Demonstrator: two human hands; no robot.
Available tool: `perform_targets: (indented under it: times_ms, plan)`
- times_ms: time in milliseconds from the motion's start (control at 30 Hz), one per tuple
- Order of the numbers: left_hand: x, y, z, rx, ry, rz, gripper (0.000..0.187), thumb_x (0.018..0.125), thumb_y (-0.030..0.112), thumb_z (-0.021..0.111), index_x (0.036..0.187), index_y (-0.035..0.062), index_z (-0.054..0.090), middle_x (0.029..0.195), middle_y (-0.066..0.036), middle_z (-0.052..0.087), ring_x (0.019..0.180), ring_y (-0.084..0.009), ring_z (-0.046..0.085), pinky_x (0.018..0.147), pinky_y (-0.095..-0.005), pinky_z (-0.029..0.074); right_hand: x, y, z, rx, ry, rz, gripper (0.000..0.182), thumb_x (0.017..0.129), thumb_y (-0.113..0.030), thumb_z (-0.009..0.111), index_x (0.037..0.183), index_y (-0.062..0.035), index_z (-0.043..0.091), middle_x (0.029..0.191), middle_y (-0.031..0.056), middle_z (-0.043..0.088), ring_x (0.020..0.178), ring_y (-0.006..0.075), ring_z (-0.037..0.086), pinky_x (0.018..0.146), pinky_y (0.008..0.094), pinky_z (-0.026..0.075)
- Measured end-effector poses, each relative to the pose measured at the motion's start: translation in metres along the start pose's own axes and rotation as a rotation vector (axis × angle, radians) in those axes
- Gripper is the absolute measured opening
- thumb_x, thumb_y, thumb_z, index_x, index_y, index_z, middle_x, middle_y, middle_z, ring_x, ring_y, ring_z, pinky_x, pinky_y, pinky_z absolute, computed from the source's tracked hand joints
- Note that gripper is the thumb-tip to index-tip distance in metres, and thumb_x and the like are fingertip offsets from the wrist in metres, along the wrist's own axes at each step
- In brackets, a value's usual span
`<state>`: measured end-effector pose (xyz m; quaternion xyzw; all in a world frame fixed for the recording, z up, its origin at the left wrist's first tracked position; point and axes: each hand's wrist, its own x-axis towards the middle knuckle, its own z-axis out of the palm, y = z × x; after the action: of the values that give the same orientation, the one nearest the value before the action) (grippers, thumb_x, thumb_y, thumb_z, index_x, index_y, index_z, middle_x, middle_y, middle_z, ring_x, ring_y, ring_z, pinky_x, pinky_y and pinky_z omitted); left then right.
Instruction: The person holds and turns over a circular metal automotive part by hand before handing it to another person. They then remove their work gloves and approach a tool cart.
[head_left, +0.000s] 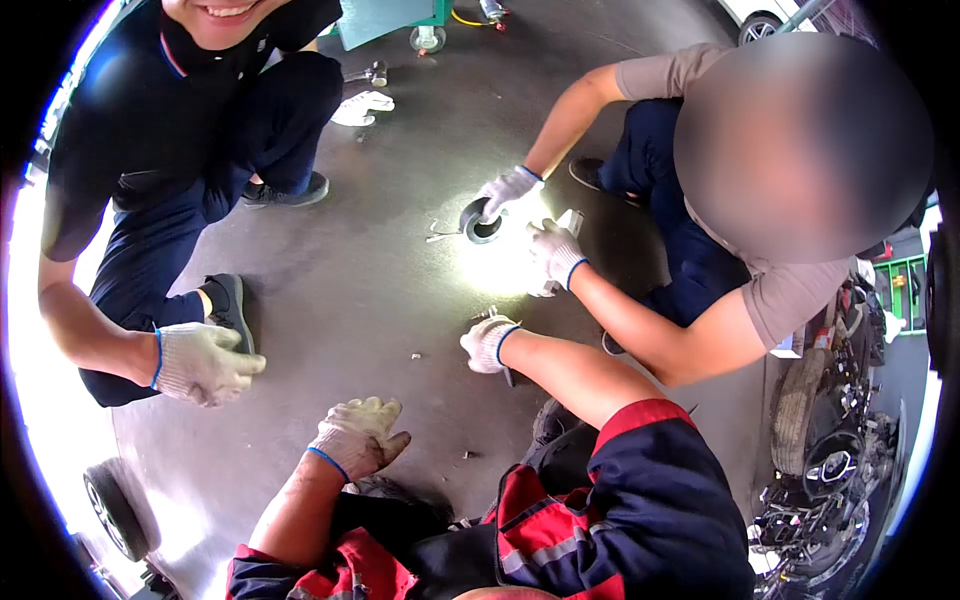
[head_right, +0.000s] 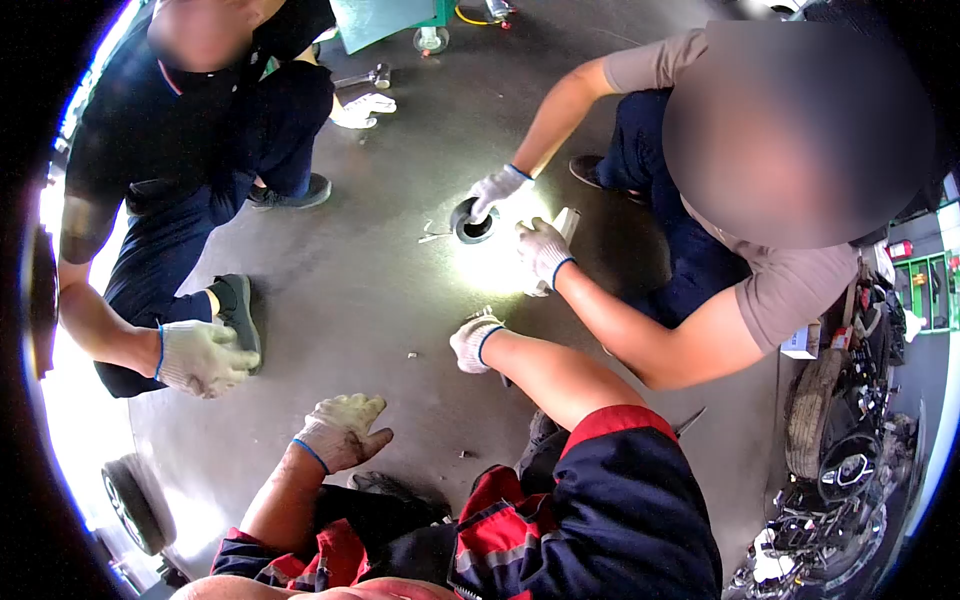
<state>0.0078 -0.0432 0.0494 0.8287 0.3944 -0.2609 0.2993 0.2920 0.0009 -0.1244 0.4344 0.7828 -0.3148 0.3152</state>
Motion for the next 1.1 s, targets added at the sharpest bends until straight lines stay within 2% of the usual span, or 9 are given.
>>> perform_targets:
  times_ms: [333,567,867,933,1100]
  plan:
    - [-0.002,-0.007,0.002,-0.017,0.048,0.018,0.048,0.100,0.048,0.064,0.126,0.0079,0.063,0.117,-0.020,0.071,0.113,-0.0434,0.069,0.098,-0.0548,0.054,0.000,-0.007,0.001,0.053,-0.041,0.053,0.040,0.096,-0.025,0.060,0.121,0.0011,0.079,0.124,0.0235,0.078,0.118,0.0384,0.075,0.099,0.0513,0.059]
    - [-0.001,-0.011,0.002,-0.020,0.026,0.000,0.048,0.100,0.048,0.063,0.129,0.0084,0.063,0.120,-0.020,0.070,0.115,-0.0430,0.068,0.101,-0.0542,0.054,0.009,-0.007,0.010,0.034,-0.010,0.022,0.038,0.092,-0.022,0.062,0.115,0.0003,0.081,0.116,0.0245,0.079,0.112,0.0402,0.077,0.092,0.0542,0.062]
    - [-0.003,-0.011,0.000,-0.035,0.027,-0.004,0.051,0.100,0.048,0.064,0.133,0.0086,0.062,0.123,-0.020,0.070,0.116,-0.0430,0.068,0.101,-0.0536,0.053,0.005,-0.012,0.006,-0.016,-0.019,-0.019,0.033,0.096,-0.021,0.063,0.113,-0.0018,0.083,0.117,0.0208,0.080,0.111,0.0393,0.077,0.088,0.0565,0.062]
    - [-0.003,-0.010,-0.001,-0.051,0.033,0.005,0.051,0.100,0.048,0.064,0.132,0.0081,0.062,0.122,-0.021,0.070,0.116,-0.0432,0.068,0.101,-0.0535,0.053,0.004,-0.013,0.002,-0.043,-0.077,-0.023,0.043,0.093,-0.032,0.063,0.119,-0.0009,0.077,0.115,0.0223,0.079,0.111,0.0397,0.076,0.095,0.0532,0.060]
    - [0.001,-0.007,-0.001,-0.027,0.014,0.002,0.051,0.100,0.048,0.064,0.130,0.0072,0.062,0.121,-0.022,0.070,0.116,-0.0435,0.067,0.101,-0.0535,0.053,0.003,-0.009,0.005,-0.009,-0.031,-0.017,0.041,0.092,-0.029,0.061,0.118,-0.0011,0.078,0.113,0.0234,0.079,0.110,0.0411,0.076,0.094,0.0526,0.061]
